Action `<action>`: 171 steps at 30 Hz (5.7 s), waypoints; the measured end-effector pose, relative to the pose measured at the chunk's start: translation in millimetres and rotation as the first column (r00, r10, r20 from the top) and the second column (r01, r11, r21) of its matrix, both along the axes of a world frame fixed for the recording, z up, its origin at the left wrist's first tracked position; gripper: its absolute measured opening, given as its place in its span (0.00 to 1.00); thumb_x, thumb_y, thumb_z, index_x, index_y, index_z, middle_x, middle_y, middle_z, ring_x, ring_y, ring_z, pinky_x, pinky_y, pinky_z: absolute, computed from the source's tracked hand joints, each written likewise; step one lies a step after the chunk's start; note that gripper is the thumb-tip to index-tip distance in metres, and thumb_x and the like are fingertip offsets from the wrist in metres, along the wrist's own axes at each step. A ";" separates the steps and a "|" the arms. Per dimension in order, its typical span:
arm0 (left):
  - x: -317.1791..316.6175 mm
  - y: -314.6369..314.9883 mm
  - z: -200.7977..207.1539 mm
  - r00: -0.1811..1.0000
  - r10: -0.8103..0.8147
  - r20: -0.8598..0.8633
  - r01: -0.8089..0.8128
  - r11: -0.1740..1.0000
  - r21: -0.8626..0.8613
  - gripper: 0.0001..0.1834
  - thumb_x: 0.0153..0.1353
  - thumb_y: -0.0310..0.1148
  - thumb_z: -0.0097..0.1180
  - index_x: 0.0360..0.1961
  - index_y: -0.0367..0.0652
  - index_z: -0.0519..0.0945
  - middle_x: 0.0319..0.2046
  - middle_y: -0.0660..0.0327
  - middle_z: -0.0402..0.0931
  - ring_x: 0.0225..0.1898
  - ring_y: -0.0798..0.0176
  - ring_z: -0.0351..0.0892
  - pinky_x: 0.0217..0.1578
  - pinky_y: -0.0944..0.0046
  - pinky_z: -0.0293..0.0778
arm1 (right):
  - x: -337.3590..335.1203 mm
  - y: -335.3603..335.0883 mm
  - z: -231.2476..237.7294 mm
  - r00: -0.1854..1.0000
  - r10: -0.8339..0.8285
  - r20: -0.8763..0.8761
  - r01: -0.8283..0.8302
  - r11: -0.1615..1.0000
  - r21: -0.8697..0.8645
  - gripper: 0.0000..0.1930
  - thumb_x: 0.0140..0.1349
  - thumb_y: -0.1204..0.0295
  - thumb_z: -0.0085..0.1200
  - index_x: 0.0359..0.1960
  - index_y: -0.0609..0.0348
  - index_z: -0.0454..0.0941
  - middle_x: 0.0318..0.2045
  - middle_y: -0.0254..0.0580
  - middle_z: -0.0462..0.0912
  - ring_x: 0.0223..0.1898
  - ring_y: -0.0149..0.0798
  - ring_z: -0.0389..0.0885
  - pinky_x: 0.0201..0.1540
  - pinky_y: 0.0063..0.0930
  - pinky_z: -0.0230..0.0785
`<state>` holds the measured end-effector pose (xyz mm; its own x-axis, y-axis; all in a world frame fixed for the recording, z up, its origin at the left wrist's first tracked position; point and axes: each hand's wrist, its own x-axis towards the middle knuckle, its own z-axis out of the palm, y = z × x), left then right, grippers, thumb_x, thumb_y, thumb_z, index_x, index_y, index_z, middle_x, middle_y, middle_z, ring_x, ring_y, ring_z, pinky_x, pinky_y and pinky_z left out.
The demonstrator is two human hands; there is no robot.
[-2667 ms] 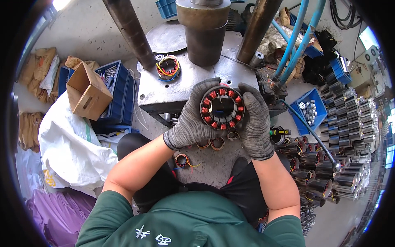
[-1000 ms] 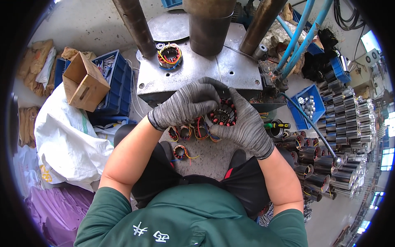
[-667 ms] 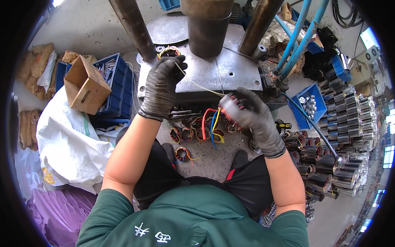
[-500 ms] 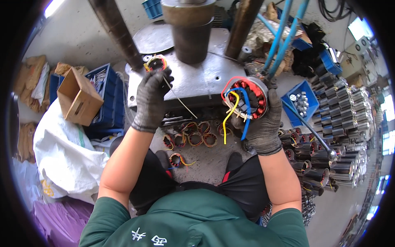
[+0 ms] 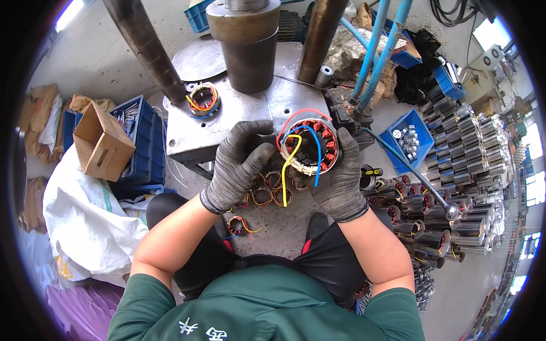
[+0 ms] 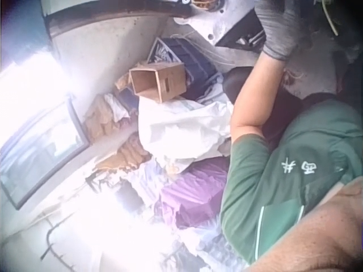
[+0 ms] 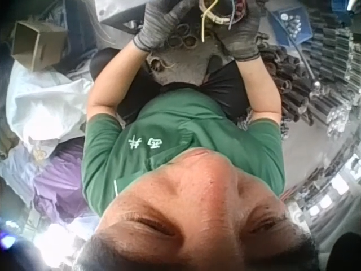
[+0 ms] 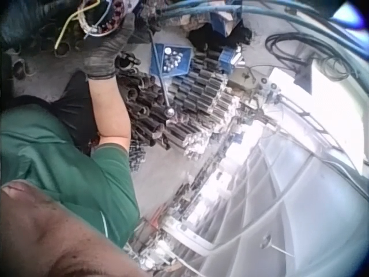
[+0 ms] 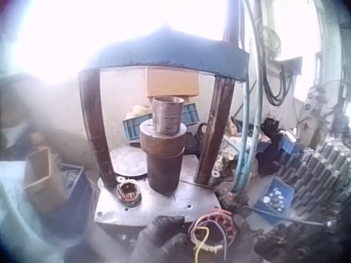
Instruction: The person places a copper-wound stator core into a press and uses a large cylindrical tool to compress it. They then retrieve a metal sleeve from a bag, place it onto the press, and use the press to insert the stator core into the sleeve.
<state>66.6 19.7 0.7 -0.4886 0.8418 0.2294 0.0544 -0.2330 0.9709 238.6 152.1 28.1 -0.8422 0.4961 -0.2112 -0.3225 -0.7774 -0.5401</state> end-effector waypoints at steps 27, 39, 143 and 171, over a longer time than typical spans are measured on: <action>-31.5 -7.7 15.6 0.872 -0.017 -0.489 -0.011 0.999 -0.053 0.31 0.49 0.40 0.79 0.52 0.41 0.81 0.41 0.55 0.76 0.44 0.58 0.84 0.44 0.57 0.82 | -19.2 -19.9 -18.0 0.931 0.230 0.285 -0.328 0.869 0.369 0.39 0.51 0.67 0.70 0.68 0.60 0.70 0.56 0.40 0.83 0.54 0.37 0.83 0.59 0.33 0.77; -22.1 -0.1 6.0 0.909 -0.082 -0.408 -0.034 0.962 -0.270 0.24 0.54 0.36 0.71 0.51 0.39 0.81 0.41 0.46 0.84 0.45 0.47 0.86 0.49 0.53 0.81 | -25.6 -33.1 -23.4 0.956 0.117 0.268 -0.241 0.836 0.493 0.47 0.52 0.67 0.75 0.73 0.59 0.62 0.64 0.41 0.75 0.64 0.36 0.74 0.70 0.35 0.65; -9.3 -5.9 -6.8 0.919 -0.134 -0.370 0.107 0.990 -0.094 0.29 0.56 0.47 0.74 0.46 0.36 0.77 0.41 0.57 0.71 0.45 0.58 0.73 0.50 0.57 0.72 | -30.6 21.1 -69.2 0.935 0.075 0.347 -0.294 0.713 0.636 0.23 0.66 0.61 0.67 0.58 0.57 0.78 0.51 0.35 0.85 0.50 0.30 0.83 0.54 0.29 0.79; -1.0 12.5 -4.9 0.906 -0.162 0.391 0.130 0.986 0.106 0.32 0.61 0.55 0.70 0.56 0.42 0.78 0.48 0.63 0.78 0.48 0.68 0.76 0.50 0.64 0.73 | -14.0 7.3 -54.4 0.872 0.037 0.488 -0.300 0.829 0.472 0.26 0.60 0.73 0.67 0.60 0.61 0.75 0.41 0.35 0.83 0.40 0.30 0.83 0.45 0.25 0.77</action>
<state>65.5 32.2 -4.2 -0.4257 0.8984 0.1083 -0.3718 -0.2828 0.8842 224.6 159.4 -26.4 -0.8012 0.4977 -0.3321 0.1613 -0.3549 -0.9209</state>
